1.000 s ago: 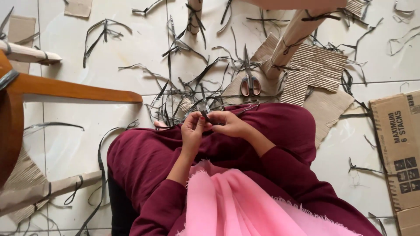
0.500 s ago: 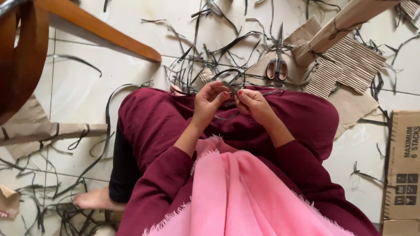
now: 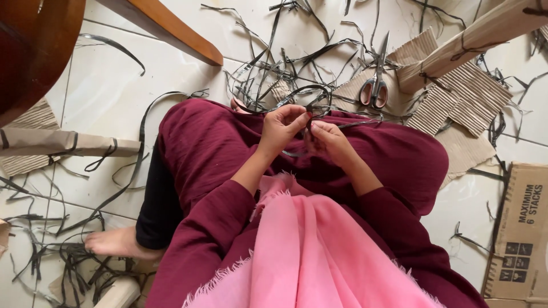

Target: Cutting thin black strips of material into smaller pieces using scissors

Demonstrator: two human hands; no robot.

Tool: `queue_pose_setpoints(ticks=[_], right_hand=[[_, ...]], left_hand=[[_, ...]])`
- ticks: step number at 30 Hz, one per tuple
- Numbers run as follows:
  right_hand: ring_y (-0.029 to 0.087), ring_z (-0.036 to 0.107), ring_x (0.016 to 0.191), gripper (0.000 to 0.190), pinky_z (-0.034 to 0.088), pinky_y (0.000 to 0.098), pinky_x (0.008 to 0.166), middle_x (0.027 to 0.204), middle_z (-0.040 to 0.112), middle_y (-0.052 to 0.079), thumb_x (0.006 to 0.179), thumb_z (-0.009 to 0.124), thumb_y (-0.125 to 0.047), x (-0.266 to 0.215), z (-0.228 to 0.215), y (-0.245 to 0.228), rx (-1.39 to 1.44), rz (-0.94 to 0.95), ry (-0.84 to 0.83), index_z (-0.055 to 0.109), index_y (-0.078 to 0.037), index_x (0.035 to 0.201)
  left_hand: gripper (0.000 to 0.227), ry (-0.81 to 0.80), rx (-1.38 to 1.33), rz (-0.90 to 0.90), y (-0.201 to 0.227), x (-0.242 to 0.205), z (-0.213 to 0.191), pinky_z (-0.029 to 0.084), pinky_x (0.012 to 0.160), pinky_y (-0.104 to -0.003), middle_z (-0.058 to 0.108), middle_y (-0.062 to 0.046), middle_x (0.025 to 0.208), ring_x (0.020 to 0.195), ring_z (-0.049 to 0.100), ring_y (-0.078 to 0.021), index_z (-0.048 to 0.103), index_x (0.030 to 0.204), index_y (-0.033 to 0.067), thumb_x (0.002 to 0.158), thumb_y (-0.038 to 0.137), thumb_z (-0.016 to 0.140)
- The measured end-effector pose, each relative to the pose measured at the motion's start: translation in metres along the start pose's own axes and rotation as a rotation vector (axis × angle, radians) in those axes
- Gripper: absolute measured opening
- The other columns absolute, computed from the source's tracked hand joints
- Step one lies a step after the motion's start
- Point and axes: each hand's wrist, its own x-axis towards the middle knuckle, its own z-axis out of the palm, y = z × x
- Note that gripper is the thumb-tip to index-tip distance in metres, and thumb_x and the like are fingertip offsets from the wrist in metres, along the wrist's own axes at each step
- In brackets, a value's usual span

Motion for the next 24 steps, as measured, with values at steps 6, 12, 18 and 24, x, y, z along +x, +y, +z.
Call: queue_pose_setpoints(ticks=[6,12,18,24], right_hand=[[0.012,0.065,0.069,0.016,0.049,0.0222,0.067,0.079,0.066,0.007,0.103,0.064,-0.014,0.020,-0.025,0.004,-0.386,-0.260,0.029,0.073,-0.004,0.111],[0.010,0.060,0.069,0.014,0.050,0.0232,0.064,0.072,0.066,0.009,0.101,0.067,-0.010,0.023,-0.013,-0.003,-0.374,-0.232,-0.003,0.075,0.001,0.103],[0.013,0.066,0.071,0.015,0.055,0.0253,0.066,0.075,0.070,0.011,0.094,0.077,-0.010,0.028,-0.026,0.011,-0.368,-0.231,0.020,0.075,0.002,0.103],[0.006,0.058,0.066,0.005,0.050,0.0220,0.060,0.065,0.063,0.004,0.095,0.072,-0.004,0.024,-0.015,-0.003,-0.379,-0.220,0.037,0.076,-0.001,0.096]], left_hand=[[0.012,0.033,0.112,-0.005,0.005,-0.003,-0.007,0.061,0.066,-0.023,0.077,-0.004,0.078,0.070,0.075,-0.0089,0.080,0.098,0.0109,0.087,0.015,0.082],[0.013,0.034,0.181,-0.023,0.005,-0.002,-0.013,0.062,0.071,-0.025,0.078,-0.003,0.080,0.077,0.076,-0.0110,0.080,0.100,0.0130,0.094,0.022,0.074],[0.011,0.061,0.283,-0.014,0.010,-0.003,-0.012,0.062,0.069,-0.025,0.078,-0.001,0.078,0.075,0.077,-0.0116,0.081,0.098,0.0168,0.091,0.024,0.078],[0.013,0.034,0.242,0.007,0.001,-0.002,-0.015,0.062,0.072,-0.027,0.078,-0.004,0.082,0.077,0.077,-0.0120,0.079,0.103,0.0137,0.095,0.021,0.074]])
